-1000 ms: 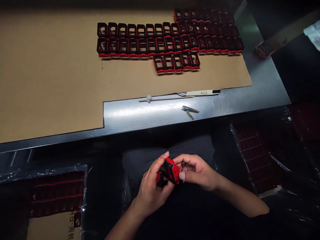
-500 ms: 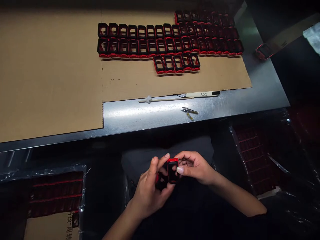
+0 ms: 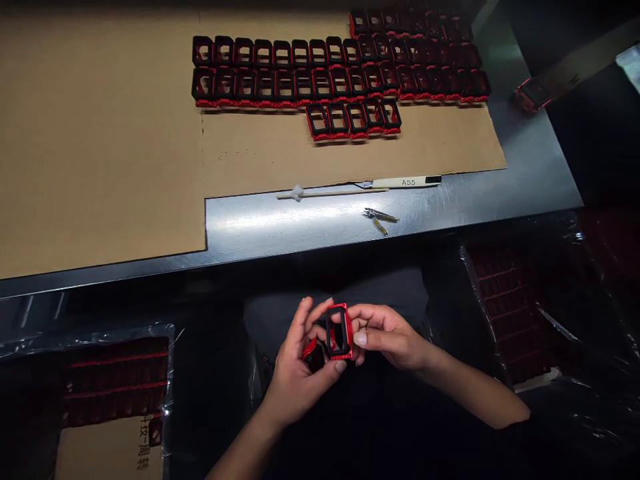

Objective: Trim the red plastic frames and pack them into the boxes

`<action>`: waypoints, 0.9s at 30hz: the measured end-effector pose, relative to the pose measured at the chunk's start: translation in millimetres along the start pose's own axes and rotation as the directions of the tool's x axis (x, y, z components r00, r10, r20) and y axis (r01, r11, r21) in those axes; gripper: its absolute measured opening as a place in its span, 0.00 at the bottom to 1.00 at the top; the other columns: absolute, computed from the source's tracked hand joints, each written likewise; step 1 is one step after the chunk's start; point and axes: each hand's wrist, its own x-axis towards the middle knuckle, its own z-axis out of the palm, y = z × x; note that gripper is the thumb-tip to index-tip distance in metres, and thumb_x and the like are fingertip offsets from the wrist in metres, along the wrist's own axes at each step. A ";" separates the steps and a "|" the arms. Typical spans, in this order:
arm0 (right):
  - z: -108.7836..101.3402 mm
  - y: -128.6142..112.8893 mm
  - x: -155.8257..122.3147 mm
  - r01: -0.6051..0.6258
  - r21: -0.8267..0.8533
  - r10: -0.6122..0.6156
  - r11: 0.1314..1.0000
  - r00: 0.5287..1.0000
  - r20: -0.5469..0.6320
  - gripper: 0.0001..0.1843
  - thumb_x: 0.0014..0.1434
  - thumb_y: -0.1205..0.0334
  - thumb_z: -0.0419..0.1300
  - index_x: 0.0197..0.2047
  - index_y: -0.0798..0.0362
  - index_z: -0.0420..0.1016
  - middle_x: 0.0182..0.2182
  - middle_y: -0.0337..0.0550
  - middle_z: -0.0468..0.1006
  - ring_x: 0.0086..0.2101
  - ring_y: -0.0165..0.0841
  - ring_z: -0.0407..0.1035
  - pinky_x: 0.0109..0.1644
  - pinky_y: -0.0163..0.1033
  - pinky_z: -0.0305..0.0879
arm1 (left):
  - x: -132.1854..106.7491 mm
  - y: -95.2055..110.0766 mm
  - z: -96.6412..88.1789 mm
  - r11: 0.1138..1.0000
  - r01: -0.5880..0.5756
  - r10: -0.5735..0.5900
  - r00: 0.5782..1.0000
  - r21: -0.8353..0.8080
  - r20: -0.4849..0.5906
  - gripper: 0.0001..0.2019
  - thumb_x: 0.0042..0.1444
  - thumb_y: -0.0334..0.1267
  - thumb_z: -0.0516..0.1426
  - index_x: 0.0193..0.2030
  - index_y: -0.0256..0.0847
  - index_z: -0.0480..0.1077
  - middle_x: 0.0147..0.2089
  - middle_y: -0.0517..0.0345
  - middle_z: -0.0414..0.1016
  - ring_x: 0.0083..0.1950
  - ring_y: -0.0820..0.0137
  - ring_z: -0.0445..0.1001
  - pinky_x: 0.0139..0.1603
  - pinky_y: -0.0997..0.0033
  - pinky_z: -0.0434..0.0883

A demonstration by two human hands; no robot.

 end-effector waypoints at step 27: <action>3.1 -4.8 -0.3 -0.045 -0.147 0.038 0.988 0.998 -0.049 0.18 0.56 0.51 0.70 0.38 0.57 0.75 0.29 0.39 0.77 0.28 0.26 0.72 0.33 0.32 0.71 | 12.3 0.5 -7.2 0.819 -0.336 0.265 0.941 0.465 0.212 0.39 0.55 0.25 0.60 0.71 0.50 0.55 0.67 0.47 0.69 0.66 0.59 0.71 0.63 0.53 0.74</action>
